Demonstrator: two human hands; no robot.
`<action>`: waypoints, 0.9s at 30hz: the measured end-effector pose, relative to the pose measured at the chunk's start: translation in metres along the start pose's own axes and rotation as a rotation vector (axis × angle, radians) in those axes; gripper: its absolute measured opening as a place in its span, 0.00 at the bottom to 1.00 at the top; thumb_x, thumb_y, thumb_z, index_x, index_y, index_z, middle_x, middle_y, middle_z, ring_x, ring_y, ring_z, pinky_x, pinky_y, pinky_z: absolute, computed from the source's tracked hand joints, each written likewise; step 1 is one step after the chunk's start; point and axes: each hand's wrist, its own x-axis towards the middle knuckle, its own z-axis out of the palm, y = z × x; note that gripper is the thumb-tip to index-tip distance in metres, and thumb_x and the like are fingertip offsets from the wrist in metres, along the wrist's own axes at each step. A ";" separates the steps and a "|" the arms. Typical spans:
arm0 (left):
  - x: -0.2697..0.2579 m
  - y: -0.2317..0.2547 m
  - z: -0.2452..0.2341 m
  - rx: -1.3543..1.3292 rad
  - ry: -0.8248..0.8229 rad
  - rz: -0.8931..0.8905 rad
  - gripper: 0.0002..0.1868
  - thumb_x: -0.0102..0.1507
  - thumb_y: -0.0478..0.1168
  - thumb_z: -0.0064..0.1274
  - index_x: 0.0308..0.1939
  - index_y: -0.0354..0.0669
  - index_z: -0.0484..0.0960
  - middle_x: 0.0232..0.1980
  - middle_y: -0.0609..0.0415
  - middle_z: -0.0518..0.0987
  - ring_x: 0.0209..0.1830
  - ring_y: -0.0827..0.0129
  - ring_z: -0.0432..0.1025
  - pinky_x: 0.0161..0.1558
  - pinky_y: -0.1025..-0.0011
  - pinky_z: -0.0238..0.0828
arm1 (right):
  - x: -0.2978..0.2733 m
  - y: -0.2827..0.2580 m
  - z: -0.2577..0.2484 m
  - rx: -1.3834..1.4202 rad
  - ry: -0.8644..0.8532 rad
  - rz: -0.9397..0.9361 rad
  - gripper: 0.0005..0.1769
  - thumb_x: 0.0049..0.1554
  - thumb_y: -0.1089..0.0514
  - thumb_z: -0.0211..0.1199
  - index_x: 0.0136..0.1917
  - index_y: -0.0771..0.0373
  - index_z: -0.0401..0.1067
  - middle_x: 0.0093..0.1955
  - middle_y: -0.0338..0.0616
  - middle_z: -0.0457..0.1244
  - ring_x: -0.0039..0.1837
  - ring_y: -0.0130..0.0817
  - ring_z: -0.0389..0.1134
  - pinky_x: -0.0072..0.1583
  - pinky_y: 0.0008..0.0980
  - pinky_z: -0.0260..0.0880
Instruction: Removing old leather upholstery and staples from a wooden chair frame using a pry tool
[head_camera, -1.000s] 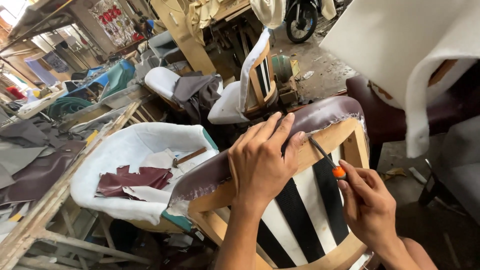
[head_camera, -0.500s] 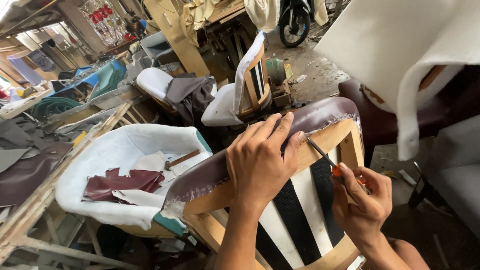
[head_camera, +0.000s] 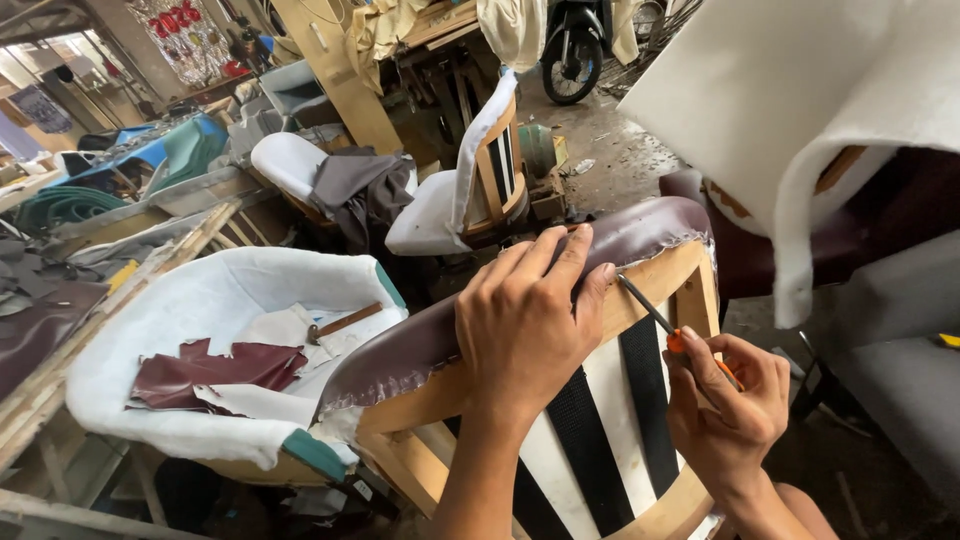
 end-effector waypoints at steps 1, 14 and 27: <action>0.000 0.000 0.000 -0.003 -0.008 -0.002 0.18 0.63 0.50 0.54 0.50 0.45 0.86 0.50 0.53 0.84 0.41 0.62 0.77 0.35 0.63 0.70 | 0.001 -0.001 0.001 0.003 0.009 -0.006 0.18 0.59 0.70 0.73 0.59 0.56 0.78 0.51 0.45 0.65 0.45 0.36 0.61 0.56 0.38 0.59; -0.001 0.004 -0.002 -0.024 0.016 0.008 0.17 0.63 0.48 0.54 0.49 0.42 0.85 0.49 0.53 0.83 0.39 0.61 0.75 0.34 0.62 0.69 | -0.005 -0.025 0.002 0.617 -0.225 0.620 0.17 0.61 0.62 0.57 0.61 0.73 0.72 0.36 0.43 0.63 0.38 0.25 0.61 0.42 0.20 0.63; 0.004 -0.003 0.000 -0.021 0.004 -0.003 0.17 0.64 0.48 0.52 0.50 0.43 0.85 0.49 0.55 0.83 0.39 0.60 0.75 0.34 0.62 0.68 | -0.103 0.088 0.081 3.092 -1.176 0.798 0.41 0.59 0.17 0.48 0.59 0.56 0.64 0.34 0.39 0.57 0.34 0.37 0.55 0.35 0.40 0.62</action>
